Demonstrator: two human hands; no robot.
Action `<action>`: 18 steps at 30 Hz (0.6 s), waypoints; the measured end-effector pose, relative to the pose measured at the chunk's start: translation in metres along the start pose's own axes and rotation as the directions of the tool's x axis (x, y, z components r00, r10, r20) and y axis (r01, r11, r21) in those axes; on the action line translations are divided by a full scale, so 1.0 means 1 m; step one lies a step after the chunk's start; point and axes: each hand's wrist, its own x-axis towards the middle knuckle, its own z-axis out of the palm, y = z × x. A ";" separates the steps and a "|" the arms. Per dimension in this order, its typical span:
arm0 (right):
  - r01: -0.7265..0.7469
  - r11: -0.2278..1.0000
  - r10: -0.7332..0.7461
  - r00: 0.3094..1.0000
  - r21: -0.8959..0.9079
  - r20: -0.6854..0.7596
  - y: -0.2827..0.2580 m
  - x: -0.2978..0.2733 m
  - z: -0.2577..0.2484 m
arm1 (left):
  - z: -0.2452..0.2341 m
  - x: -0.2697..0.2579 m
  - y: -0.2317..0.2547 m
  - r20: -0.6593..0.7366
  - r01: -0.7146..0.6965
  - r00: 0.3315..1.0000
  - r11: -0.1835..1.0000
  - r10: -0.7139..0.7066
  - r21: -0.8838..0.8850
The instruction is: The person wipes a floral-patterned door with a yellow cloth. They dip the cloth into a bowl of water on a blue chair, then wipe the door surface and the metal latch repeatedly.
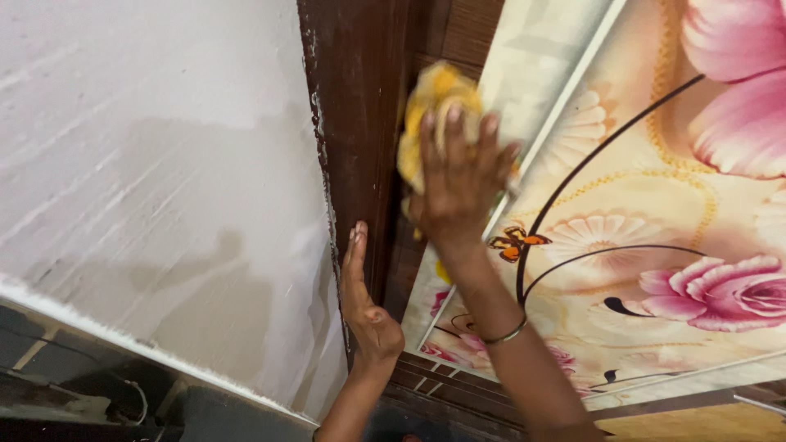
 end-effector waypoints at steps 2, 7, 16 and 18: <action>0.024 1.000 -0.024 0.999 -0.010 0.042 -0.007 -0.043 0.013 | 0.003 -0.002 -0.007 0.014 -0.025 1.000 0.997 0.025 0.066; 0.039 0.999 -0.035 0.990 -0.027 0.134 -0.026 -0.185 0.062 | 0.003 -0.007 -0.022 0.118 -0.031 0.993 0.995 0.020 0.093; -0.048 0.967 -0.114 0.796 0.249 0.595 -0.017 -0.356 0.044 | 0.007 -0.019 -0.035 0.218 -0.038 0.976 0.987 0.002 0.159; 0.003 0.976 -0.136 0.792 0.219 0.595 -0.014 -0.334 0.025 | 0.007 -0.020 -0.037 0.234 -0.050 0.972 0.977 0.000 0.206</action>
